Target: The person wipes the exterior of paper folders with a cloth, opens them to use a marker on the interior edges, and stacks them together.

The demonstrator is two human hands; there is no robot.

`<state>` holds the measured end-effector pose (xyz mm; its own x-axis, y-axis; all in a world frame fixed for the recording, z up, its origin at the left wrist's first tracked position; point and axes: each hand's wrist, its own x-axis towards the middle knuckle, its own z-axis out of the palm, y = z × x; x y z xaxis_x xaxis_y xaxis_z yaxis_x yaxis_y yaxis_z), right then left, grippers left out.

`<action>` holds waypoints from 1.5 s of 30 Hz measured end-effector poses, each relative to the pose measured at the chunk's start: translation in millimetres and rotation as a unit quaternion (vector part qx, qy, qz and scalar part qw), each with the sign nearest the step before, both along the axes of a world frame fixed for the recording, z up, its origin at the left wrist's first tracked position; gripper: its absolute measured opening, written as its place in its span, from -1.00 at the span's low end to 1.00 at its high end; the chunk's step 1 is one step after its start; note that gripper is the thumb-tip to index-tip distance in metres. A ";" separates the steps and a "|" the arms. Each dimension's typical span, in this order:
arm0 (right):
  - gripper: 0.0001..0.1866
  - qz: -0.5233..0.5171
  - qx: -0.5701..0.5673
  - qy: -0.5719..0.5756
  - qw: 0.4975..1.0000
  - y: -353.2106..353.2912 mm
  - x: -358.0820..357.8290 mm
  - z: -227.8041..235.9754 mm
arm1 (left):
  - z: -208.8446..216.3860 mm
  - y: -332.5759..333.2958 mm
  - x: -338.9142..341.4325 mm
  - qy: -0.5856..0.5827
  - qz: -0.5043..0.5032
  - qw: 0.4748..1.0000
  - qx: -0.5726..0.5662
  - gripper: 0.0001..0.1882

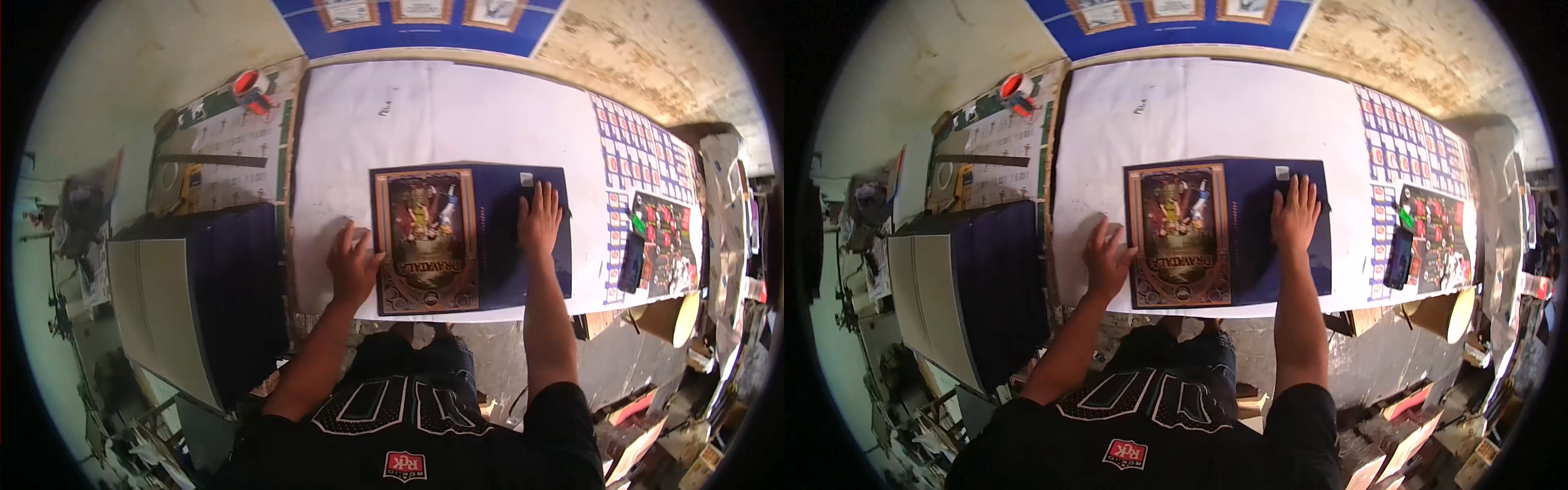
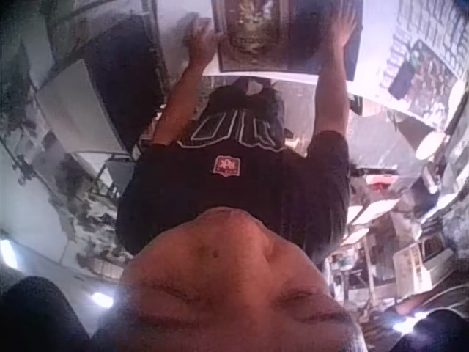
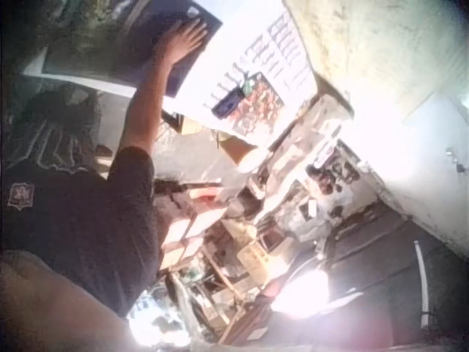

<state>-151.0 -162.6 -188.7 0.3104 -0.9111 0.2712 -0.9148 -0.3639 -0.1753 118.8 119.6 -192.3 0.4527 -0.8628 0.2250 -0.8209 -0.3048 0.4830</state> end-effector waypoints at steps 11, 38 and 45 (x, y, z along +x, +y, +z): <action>-0.35 0.522 0.217 0.058 0.823 203.0 116.1 34.6 | 7.5 10.5 -3.6 0.061 0.075 0.994 -0.053 -0.60; -0.42 0.361 0.237 -0.037 0.901 212.7 82.9 1.3 | 8.9 -8.5 -12.2 -0.012 0.002 1.000 -0.006 -0.65; -0.49 0.106 0.155 -0.069 0.980 -82.1 -26.4 18.2 | 10.1 3.4 -15.2 -0.062 -0.002 0.998 0.010 -0.59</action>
